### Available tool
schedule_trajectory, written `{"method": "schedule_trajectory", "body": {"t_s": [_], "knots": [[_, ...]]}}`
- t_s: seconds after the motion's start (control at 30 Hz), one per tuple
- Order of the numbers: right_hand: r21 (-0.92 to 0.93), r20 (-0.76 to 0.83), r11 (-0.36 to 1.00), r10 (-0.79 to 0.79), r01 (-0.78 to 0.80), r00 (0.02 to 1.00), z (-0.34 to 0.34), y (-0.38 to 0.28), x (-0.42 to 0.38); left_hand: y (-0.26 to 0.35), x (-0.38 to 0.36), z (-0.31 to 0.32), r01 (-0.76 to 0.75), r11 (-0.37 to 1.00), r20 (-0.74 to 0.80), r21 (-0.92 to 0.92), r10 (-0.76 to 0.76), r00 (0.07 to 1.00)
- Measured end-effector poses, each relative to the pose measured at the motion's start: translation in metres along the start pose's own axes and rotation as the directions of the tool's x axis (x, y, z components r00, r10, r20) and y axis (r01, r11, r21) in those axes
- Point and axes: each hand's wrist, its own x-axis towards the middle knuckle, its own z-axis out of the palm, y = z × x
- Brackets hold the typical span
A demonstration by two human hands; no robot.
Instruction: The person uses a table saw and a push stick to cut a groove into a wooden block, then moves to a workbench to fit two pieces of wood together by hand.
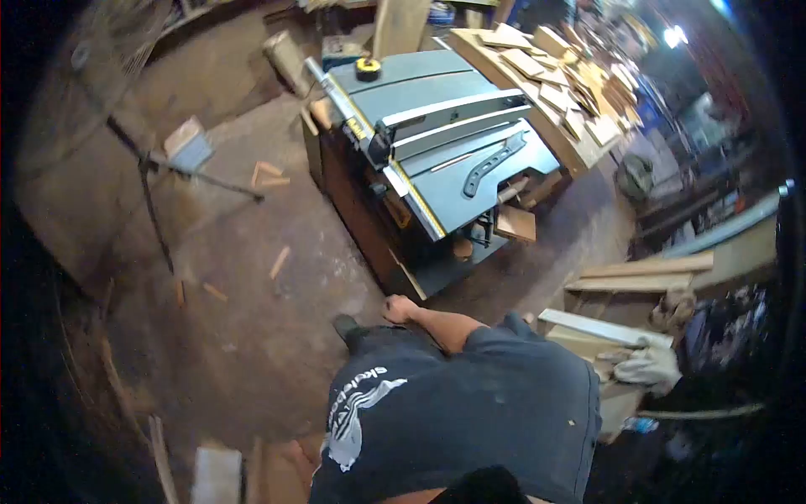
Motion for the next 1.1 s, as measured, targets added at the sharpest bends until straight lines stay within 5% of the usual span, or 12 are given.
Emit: {"method": "schedule_trajectory", "body": {"t_s": [0.07, 0.17, 0.27, 0.4, 0.47, 0.5, 0.57, 0.7, 0.87, 0.97, 1.03, 1.1], "knots": [[0.110, -0.093, 0.991, -0.061, 0.071, 0.994, -0.037, -0.014, -0.048, -0.016, 0.039, -0.043, 0.021, 0.972, 0.053, 0.236, -0.034, 0.998], [0.319, -0.093, 0.933, 0.204, -0.165, 0.974, -0.032, 0.000, -0.058, -0.016, 0.109, -0.085, 0.035, 0.841, 0.135, 0.541, -0.128, 0.983], [0.478, -0.132, 0.833, 0.381, -0.278, 0.915, -0.025, 0.008, -0.107, 0.032, 0.162, -0.102, 0.108, 0.925, 0.064, 0.364, -0.140, 0.988], [0.659, -0.145, 0.658, 0.586, -0.364, 0.797, 0.030, 0.037, -0.167, 0.059, 0.237, -0.115, -0.200, 0.735, 0.203, 0.647, 0.087, 0.975], [0.524, -0.352, 0.779, 0.566, -0.344, 0.746, 0.084, 0.058, -0.191, 0.139, 0.216, -0.168, 0.043, 0.979, 0.210, 0.200, -0.086, 0.974], [0.715, -0.056, 0.543, 0.672, -0.440, 0.738, 0.074, 0.047, -0.219, 0.151, 0.218, -0.165, 0.042, 0.979, 0.210, 0.198, -0.085, 0.974], [0.690, 0.030, 0.508, 0.692, -0.515, 0.721, 0.098, 0.058, -0.248, 0.173, 0.217, -0.159, -0.035, 0.890, -0.028, 0.454, 0.054, 0.998], [0.862, 0.051, 0.265, 0.804, -0.433, 0.593, 0.139, 0.078, -0.294, 0.270, 0.170, -0.138, -0.179, 0.851, 0.201, 0.494, 0.089, 0.976], [0.900, 0.057, 0.205, 0.820, -0.384, 0.570, 0.203, 0.157, -0.309, 0.407, 0.108, -0.037, -0.546, 0.836, 0.484, 0.063, 0.452, 0.749], [0.900, -0.033, 0.281, 0.806, -0.333, 0.591, 0.255, 0.257, -0.315, 0.509, 0.059, 0.037, -0.597, 0.771, 0.520, -0.221, 0.611, 0.597], [0.881, -0.002, 0.310, 0.758, -0.357, 0.653, 0.194, 0.284, -0.351, 0.596, 0.003, 0.058, -0.484, 0.764, 0.527, -0.428, 0.645, 0.553], [0.964, 0.259, -0.251, 0.826, -0.086, 0.501, 0.123, 0.306, -0.382, 0.670, -0.040, 0.077, -0.531, 0.698, 0.508, -0.480, 0.715, 0.480]]}}
